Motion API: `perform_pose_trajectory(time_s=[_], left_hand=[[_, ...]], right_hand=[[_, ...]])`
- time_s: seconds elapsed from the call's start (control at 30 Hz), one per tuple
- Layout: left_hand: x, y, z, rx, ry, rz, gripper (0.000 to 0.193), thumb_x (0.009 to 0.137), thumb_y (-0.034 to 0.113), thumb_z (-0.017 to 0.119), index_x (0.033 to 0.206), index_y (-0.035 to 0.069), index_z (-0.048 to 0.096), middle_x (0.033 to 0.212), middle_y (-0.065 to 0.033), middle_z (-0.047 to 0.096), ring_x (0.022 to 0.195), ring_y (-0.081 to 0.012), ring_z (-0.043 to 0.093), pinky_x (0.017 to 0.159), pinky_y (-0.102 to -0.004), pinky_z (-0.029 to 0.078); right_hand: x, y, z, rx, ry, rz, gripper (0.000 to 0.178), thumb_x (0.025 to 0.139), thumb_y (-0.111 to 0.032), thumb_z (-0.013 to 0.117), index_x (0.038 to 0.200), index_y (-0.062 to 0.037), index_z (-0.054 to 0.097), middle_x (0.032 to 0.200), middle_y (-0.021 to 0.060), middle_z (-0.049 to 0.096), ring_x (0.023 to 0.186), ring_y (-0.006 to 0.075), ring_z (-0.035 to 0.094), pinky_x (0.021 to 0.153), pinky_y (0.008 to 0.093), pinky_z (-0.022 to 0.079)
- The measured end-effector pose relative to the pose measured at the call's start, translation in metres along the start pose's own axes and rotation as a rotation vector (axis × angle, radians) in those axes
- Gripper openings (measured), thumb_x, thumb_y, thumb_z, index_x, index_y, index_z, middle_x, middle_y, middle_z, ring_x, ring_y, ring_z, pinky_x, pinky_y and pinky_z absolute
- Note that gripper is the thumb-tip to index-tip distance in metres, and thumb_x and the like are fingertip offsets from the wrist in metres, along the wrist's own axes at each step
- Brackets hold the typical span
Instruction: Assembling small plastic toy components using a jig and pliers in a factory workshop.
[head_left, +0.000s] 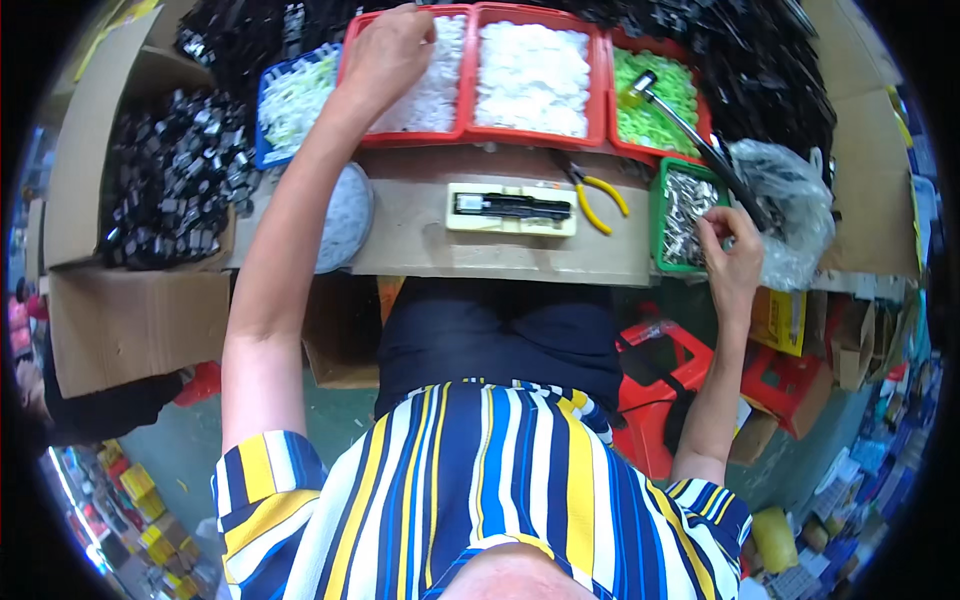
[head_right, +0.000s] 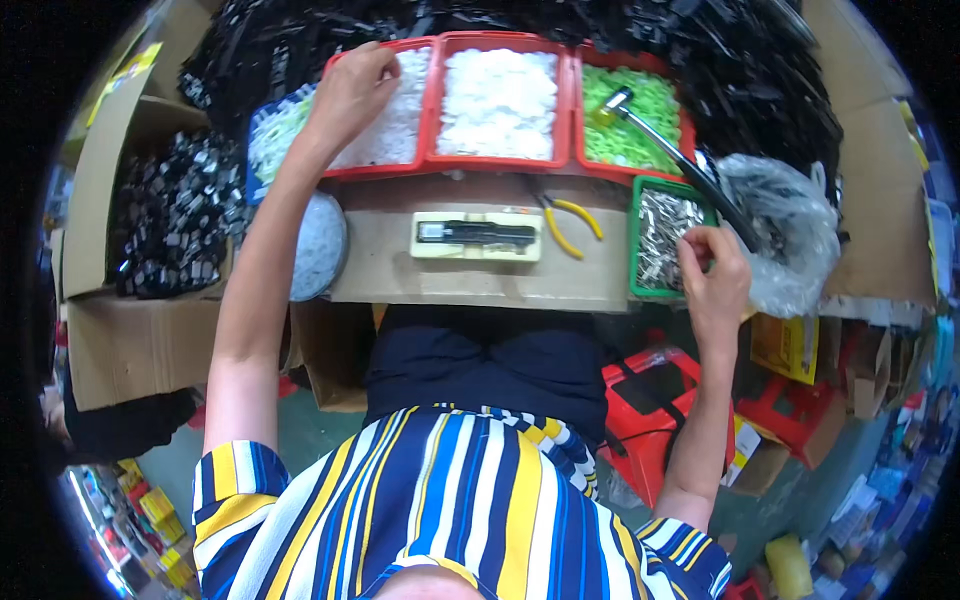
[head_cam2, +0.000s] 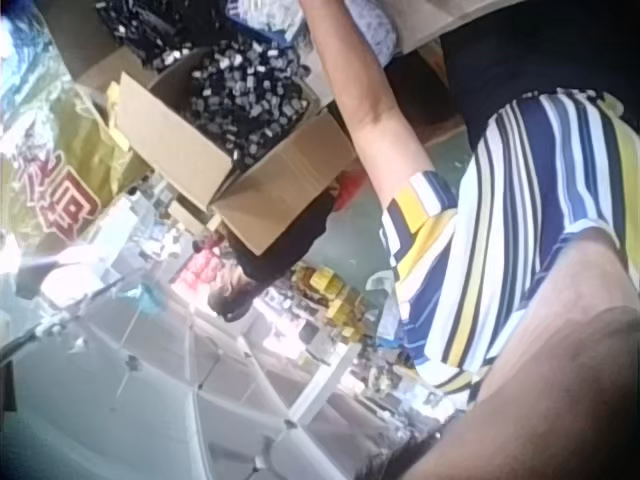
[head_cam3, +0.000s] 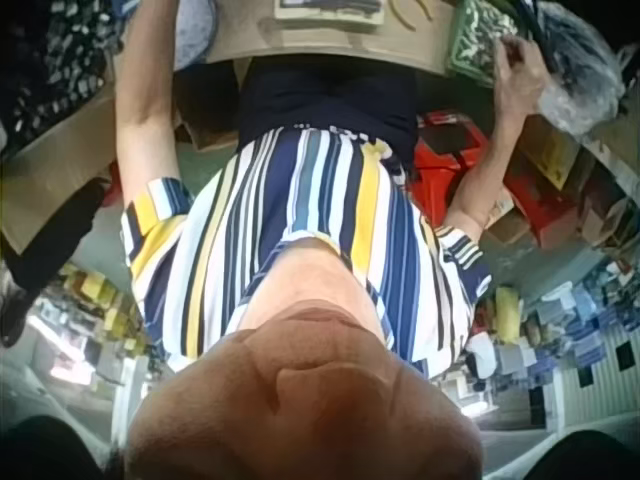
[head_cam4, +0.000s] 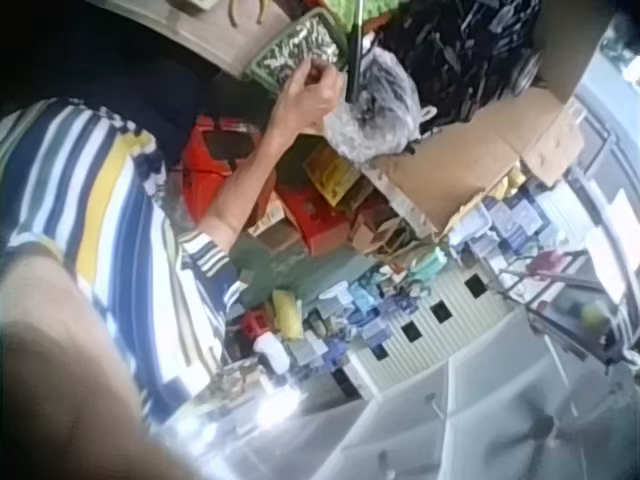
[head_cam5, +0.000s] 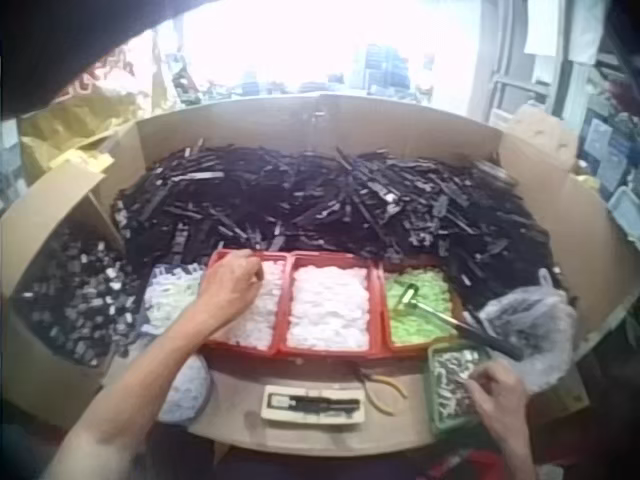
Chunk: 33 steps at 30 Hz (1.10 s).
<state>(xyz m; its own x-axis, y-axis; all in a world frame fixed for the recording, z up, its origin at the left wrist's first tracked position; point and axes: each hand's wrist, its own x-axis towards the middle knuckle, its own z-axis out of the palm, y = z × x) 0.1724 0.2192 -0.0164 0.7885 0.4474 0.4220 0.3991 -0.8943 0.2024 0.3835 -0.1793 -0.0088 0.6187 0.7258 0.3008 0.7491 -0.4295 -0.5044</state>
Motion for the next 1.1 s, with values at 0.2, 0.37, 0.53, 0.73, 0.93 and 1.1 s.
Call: perform_pose_trajectory(time_s=[0.2,0.37,0.53,0.73,0.93,1.1], left_hand=[[-0.009,0.008,-0.007,-0.131,0.110,0.041,0.007,0.083,0.003,0.067,0.088,-0.001,0.065,0.091,-0.0144,0.063,0.084,-0.0311,0.065,0.076,-0.0381,0.052],[-0.023,0.036,-0.026,-0.412,0.098,-0.168,0.011,0.088,0.007,0.069,0.094,-0.002,0.067,0.085,-0.0074,0.068,0.073,-0.0136,0.064,0.068,-0.0270,0.050],[-0.055,0.075,-0.035,-1.009,-0.075,-0.474,0.016,0.088,0.012,0.074,0.100,0.002,0.071,0.086,-0.0029,0.069,0.075,-0.0076,0.062,0.068,-0.0219,0.049],[-0.095,0.105,-0.027,-1.627,-0.194,-0.729,0.016,0.090,0.010,0.072,0.104,0.002,0.069,0.085,-0.0034,0.067,0.069,-0.0097,0.060,0.062,-0.0209,0.047],[-0.120,0.130,-0.013,-1.968,-0.221,-0.879,0.013,0.093,0.015,0.069,0.096,0.003,0.066,0.084,-0.0032,0.064,0.062,-0.0076,0.053,0.052,-0.0176,0.041],[-0.127,0.150,-0.010,-2.232,-0.265,-0.949,0.014,0.092,0.011,0.069,0.104,0.003,0.067,0.090,-0.0044,0.066,0.068,-0.0079,0.056,0.057,-0.0166,0.046]], right_hand=[[-0.005,0.004,0.001,0.076,0.001,0.036,0.009,0.085,-0.004,0.071,0.088,0.0029,0.065,0.077,0.0092,0.060,0.065,0.0163,0.058,0.061,0.0305,0.046],[-0.006,0.008,0.000,0.111,-0.024,0.055,0.009,0.086,-0.003,0.068,0.087,0.0032,0.062,0.077,0.0088,0.058,0.061,0.0148,0.055,0.058,0.0292,0.044],[-0.002,0.006,0.002,0.055,-0.031,0.022,0.008,0.086,-0.002,0.067,0.087,0.0030,0.061,0.077,0.0085,0.057,0.060,0.0147,0.054,0.056,0.0295,0.043],[-0.001,0.002,0.003,0.019,-0.057,0.005,0.008,0.084,-0.002,0.069,0.089,0.0022,0.064,0.079,0.0111,0.059,0.062,0.0201,0.058,0.057,0.0328,0.045],[0.002,0.002,0.006,-0.029,-0.077,-0.017,0.008,0.086,-0.001,0.068,0.091,0.0024,0.063,0.081,0.0132,0.059,0.065,0.0246,0.060,0.060,0.0357,0.046],[0.001,-0.026,-0.001,-0.036,0.021,0.003,0.006,0.089,0.000,0.063,0.092,0.0032,0.059,0.085,0.0140,0.056,0.070,0.0277,0.059,0.063,0.0372,0.046]])
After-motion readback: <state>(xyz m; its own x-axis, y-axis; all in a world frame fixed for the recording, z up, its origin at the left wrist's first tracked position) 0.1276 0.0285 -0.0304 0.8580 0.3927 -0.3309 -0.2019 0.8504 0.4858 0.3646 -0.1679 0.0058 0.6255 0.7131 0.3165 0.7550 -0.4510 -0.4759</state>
